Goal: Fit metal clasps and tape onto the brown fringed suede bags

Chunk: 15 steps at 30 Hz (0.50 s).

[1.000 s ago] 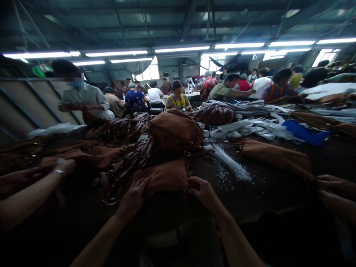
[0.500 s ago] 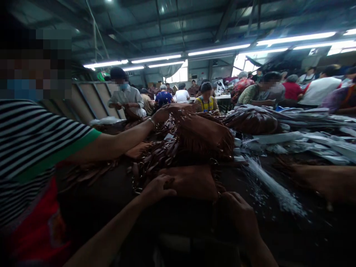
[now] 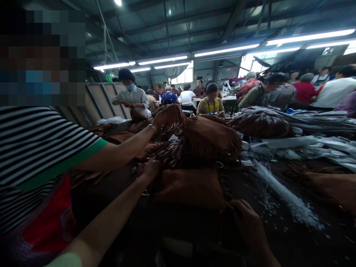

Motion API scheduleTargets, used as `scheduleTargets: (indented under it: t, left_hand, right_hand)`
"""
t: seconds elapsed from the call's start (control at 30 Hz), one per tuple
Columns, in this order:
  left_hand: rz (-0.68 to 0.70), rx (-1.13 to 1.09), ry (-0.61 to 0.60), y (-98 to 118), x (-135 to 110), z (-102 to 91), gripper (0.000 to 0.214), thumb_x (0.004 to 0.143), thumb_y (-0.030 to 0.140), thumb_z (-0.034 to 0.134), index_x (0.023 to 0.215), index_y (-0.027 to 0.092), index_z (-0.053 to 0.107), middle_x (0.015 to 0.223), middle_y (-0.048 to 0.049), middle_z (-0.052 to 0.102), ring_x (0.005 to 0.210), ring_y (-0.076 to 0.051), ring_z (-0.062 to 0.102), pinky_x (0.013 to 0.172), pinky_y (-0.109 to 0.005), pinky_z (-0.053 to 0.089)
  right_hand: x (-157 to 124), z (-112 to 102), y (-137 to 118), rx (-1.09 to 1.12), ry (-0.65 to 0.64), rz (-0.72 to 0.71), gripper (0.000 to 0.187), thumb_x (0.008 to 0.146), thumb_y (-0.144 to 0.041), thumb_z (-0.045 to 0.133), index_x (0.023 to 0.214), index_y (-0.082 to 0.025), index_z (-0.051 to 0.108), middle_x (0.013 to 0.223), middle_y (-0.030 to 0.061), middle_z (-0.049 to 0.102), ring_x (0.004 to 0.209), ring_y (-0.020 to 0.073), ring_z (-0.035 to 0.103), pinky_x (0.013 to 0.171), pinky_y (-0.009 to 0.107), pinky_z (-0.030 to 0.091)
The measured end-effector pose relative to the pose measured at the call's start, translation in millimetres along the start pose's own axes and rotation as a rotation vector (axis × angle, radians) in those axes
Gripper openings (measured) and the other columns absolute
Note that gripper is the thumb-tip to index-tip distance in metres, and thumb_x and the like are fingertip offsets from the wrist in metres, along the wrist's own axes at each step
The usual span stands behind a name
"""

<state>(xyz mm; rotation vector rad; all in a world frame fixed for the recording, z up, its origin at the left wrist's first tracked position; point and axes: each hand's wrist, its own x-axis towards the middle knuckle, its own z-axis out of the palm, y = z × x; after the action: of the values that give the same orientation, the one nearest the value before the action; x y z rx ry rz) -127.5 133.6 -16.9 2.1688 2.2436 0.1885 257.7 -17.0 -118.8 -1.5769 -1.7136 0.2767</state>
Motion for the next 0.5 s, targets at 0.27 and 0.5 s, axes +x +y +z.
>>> scheduleTargets:
  t: [0.27, 0.5]
  left_hand:
    - [0.035, 0.08, 0.31, 14.4, -40.0, -26.6, 0.03, 0.093, 0.018, 0.036, 0.115, 0.014, 0.057, 0.118, -0.0158, 0.052, 0.101, -0.024, 0.059, 0.086, -0.037, 0.046]
    - [0.072, 0.103, -0.085, 1.3, -42.7, 13.4, 0.024, 0.089, 0.026, 0.048, 0.099, 0.01, 0.062, 0.102, -0.0176, 0.065, 0.095, -0.027, 0.065, 0.079, -0.033, 0.047]
  right_hand:
    - [1.6, -0.9, -13.5, -0.013, -0.015, -0.022, 0.018, 0.086, -0.029, 0.049, 0.09, -0.025, 0.066, 0.093, 0.0054, 0.067, 0.086, 0.0222, 0.063, 0.075, 0.034, 0.049]
    - [1.8, -2.5, -21.9, 0.002, -0.008, -0.023, 0.017, 0.085, -0.027, 0.05, 0.09, -0.024, 0.065, 0.093, 0.0045, 0.066, 0.089, 0.0215, 0.061, 0.079, 0.034, 0.048]
